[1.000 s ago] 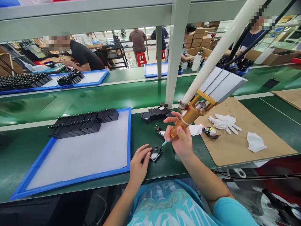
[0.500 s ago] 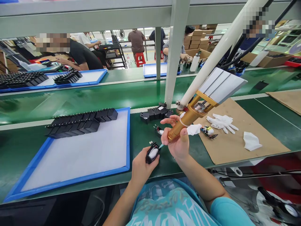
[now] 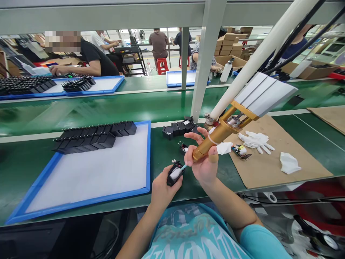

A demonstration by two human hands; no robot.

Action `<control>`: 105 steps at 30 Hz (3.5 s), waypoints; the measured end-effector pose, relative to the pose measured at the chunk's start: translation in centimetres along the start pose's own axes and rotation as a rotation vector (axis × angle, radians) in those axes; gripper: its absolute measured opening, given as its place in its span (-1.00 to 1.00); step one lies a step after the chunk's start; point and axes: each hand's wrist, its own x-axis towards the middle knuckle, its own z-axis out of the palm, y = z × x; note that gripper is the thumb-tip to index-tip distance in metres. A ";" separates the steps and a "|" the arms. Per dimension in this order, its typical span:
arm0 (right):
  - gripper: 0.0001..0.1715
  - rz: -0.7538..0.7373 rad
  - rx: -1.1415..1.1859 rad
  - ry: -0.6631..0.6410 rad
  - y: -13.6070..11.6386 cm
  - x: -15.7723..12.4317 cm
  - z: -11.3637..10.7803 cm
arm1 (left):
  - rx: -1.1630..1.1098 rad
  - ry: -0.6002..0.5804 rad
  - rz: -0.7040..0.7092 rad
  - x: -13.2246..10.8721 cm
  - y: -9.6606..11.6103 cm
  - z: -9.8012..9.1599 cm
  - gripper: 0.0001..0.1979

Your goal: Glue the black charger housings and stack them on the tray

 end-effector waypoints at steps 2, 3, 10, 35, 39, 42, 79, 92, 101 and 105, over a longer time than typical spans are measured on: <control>-0.50 -0.003 0.011 -0.007 0.2 -0.1 0.4 | 0.007 0.011 -0.007 0.1 0.0 0.0 -0.64; -0.51 -0.004 0.015 -0.011 0.3 -0.1 0.6 | 0.010 0.015 -0.004 0.1 0.0 0.1 -0.63; -0.52 0.036 0.041 -0.028 0.8 -0.5 2.1 | -0.070 0.056 0.050 0.6 1.0 0.4 -0.66; -0.55 -0.053 -0.039 0.093 -0.4 1.1 -2.3 | -0.229 -0.226 -0.141 3.0 -1.7 0.4 -0.68; -0.53 -0.051 -0.059 0.097 -0.4 1.3 -3.0 | -0.144 -0.166 0.034 3.0 -2.1 0.6 -0.72; -0.53 -0.054 -0.064 0.094 -0.4 1.4 -3.4 | 0.049 -0.196 0.222 2.8 -1.8 -0.5 -0.63; -0.64 -0.114 -0.104 0.180 -1.0 1.9 -5.2 | -1.257 -0.255 -0.635 2.8 0.9 -1.8 -0.62; -0.55 -0.120 -0.184 0.226 -1.0 2.1 -5.7 | -1.035 -0.247 -0.386 3.1 -0.8 -5.3 -0.58; -0.55 -0.162 -0.174 0.199 -0.8 2.1 -6.1 | 0.919 0.106 0.016 12.6 -11.8 -13.2 -0.53; -0.55 -0.158 -0.177 0.212 -0.6 2.2 -6.1 | 1.156 0.146 0.021 14.8 -15.0 -16.0 -0.52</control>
